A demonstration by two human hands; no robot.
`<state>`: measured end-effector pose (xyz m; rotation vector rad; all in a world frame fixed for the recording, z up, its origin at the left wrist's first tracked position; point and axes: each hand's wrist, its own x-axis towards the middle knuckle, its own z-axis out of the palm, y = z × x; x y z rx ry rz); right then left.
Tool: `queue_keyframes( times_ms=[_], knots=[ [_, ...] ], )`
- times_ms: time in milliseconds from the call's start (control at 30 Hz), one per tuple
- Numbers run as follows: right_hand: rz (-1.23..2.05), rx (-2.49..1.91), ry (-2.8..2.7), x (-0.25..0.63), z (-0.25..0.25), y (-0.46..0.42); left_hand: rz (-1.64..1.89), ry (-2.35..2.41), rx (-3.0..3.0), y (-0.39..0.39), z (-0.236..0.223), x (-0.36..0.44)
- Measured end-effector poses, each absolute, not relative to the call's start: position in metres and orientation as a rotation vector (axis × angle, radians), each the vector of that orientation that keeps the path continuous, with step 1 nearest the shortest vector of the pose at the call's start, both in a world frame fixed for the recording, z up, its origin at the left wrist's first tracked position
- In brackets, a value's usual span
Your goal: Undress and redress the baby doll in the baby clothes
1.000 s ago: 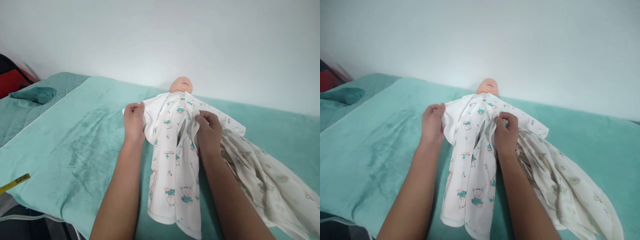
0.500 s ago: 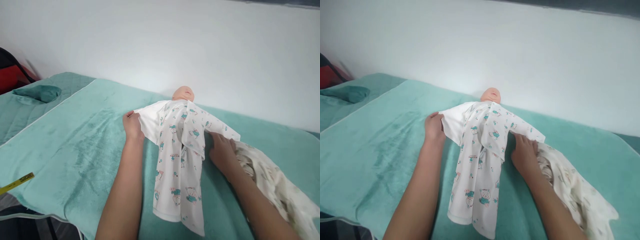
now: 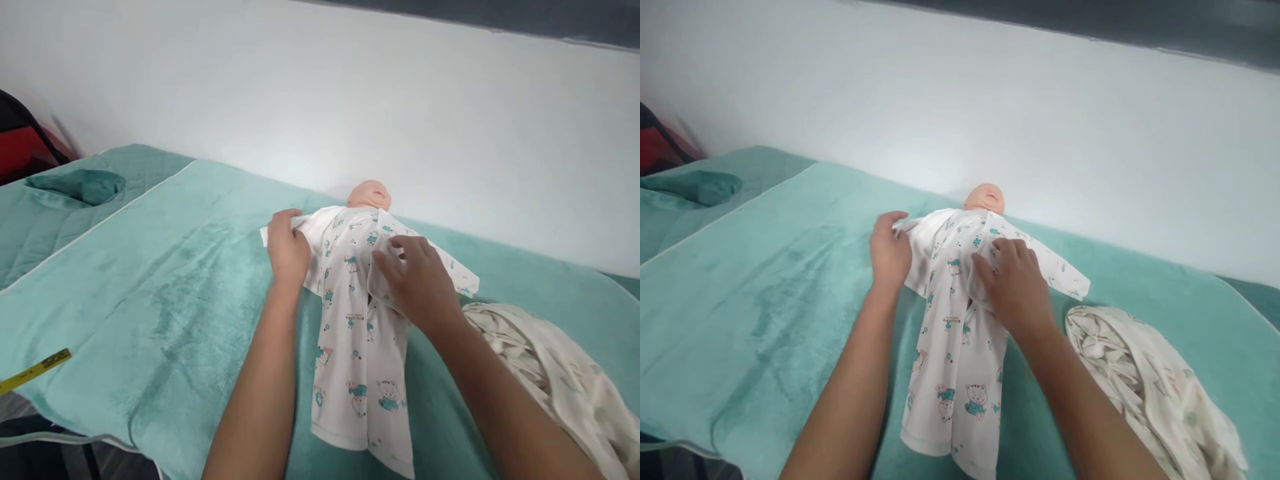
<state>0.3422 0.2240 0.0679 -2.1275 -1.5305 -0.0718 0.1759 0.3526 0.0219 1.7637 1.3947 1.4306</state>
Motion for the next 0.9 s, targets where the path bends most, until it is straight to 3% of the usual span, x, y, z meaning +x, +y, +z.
queue_keyframes(
  times_ms=[100, 200, 300, 467, 567, 700, 900],
  knots=[
    [-0.176, -2.304, -1.596, 0.322, 0.079, 0.25, 1.192, 1.212, 1.965, 0.355, 0.015, 0.184],
    [-0.056, -2.356, -1.576, 0.332, 0.085, 0.256, 1.067, 1.119, 2.203, 0.357, 0.008, 0.189],
    [0.101, -2.285, -1.379, 0.368, 0.082, 0.235, 1.03, 1.189, 2.3, 0.357, 0.004, 0.195],
    [0.096, -2.368, -0.891, 0.42, 0.062, 0.172, 1.028, 1.37, 2.319, 0.361, -0.002, 0.21],
    [0.112, -2.287, -1.01, 0.401, 0.057, 0.164, 1.053, 1.437, 2.309, 0.363, -0.007, 0.215],
    [-0.007, -2.145, -1.39, 0.351, 0.067, 0.208, 1.075, 1.48, 2.312, 0.365, -0.008, 0.216],
    [-0.19, -2.32, -1.487, 0.344, 0.081, 0.287, 1.019, 1.434, 2.397, 0.377, 0.002, 0.222]
  ],
)
